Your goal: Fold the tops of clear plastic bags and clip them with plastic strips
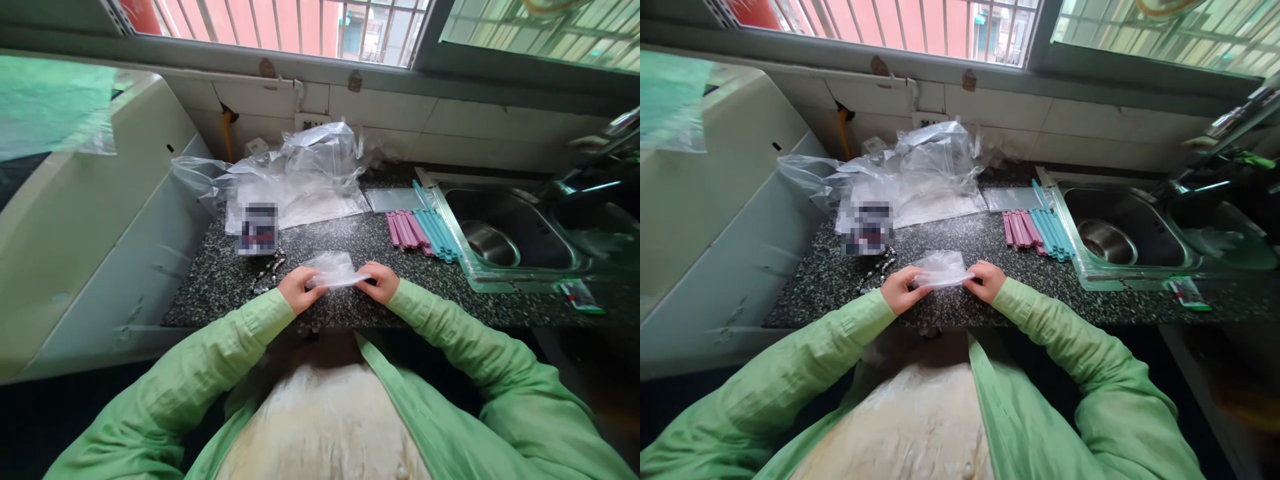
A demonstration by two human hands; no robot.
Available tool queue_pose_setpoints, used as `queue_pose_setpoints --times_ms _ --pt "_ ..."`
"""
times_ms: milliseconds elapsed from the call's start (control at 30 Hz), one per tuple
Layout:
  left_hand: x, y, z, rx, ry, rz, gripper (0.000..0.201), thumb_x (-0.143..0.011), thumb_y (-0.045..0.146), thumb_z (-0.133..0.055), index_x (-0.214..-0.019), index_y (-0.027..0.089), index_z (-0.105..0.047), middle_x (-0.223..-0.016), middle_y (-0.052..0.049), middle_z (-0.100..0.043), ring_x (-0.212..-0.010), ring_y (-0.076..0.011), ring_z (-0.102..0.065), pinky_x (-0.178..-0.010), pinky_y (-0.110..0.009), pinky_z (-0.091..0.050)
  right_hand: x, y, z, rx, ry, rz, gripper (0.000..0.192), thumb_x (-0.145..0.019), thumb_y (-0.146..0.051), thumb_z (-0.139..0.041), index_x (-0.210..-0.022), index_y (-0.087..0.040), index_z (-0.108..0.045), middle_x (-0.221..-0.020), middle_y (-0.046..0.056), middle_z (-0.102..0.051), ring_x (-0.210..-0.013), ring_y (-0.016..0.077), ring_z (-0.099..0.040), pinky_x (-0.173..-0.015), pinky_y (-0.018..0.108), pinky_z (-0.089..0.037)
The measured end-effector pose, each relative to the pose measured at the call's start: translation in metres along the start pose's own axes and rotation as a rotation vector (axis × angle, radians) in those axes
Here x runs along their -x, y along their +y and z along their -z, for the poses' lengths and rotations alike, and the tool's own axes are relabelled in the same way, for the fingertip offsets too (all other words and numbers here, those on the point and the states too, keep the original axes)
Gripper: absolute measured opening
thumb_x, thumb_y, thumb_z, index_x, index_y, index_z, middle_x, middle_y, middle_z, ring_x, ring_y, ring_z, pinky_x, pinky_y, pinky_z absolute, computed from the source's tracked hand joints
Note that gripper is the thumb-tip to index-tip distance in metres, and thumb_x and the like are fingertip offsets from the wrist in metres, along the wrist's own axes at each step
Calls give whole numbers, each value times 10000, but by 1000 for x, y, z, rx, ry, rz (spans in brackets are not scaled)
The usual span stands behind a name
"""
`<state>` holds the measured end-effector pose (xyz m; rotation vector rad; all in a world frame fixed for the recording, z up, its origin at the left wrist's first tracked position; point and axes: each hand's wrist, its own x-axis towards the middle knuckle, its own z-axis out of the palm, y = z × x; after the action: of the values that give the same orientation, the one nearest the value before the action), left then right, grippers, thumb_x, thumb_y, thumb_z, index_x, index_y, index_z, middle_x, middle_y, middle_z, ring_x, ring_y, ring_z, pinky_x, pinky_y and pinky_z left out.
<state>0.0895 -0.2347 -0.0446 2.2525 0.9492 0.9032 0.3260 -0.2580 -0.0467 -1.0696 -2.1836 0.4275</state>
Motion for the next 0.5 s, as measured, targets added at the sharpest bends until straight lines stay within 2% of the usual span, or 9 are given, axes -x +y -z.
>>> queue_pose_setpoints --times_ms 67,167,333,400,500 --pt "-1 0 0 -36 16 103 197 -710 298 -542 -802 138 -611 -702 -45 -641 -635 -151 -575 -578 -260 -458 -4 -1 0 30 -8 -158 194 -745 -282 -533 -612 -155 -596 -561 25 -588 -537 115 -508 -534 242 -410" --pt "-3 0 0 -42 58 217 170 -697 223 -511 -831 146 -581 -598 8 -597 -520 -114 -521 -526 -233 -433 -10 -7 0 72 -40 -384 190 -728 -295 -548 -611 -156 -605 -512 -8 -553 -473 90 -478 -480 211 -357" --pt "-1 0 -3 9 118 294 490 -673 172 -500 -1155 126 -423 -587 46 -583 -471 -92 -499 -527 -216 -432 -27 -16 -2 237 -92 -603 138 -692 -319 -586 -663 -185 -600 -565 -16 -597 -511 105 -525 -497 216 -354" --pt "2 0 -4 9 114 286 586 -682 174 -494 -1243 124 -335 -600 50 -581 -474 -89 -502 -538 -214 -436 -33 -17 -2 275 -118 -653 142 -678 -323 -603 -744 -198 -598 -574 -23 -610 -537 121 -555 -502 222 -359" --pt "7 0 -1 -57 96 218 649 -699 172 -485 -1306 150 -258 -609 52 -569 -493 -95 -508 -556 -221 -440 -37 -18 -2 296 -127 -664 388 -659 -319 -629 -1021 -212 -540 -573 -41 -622 -561 144 -589 -500 231 -366"
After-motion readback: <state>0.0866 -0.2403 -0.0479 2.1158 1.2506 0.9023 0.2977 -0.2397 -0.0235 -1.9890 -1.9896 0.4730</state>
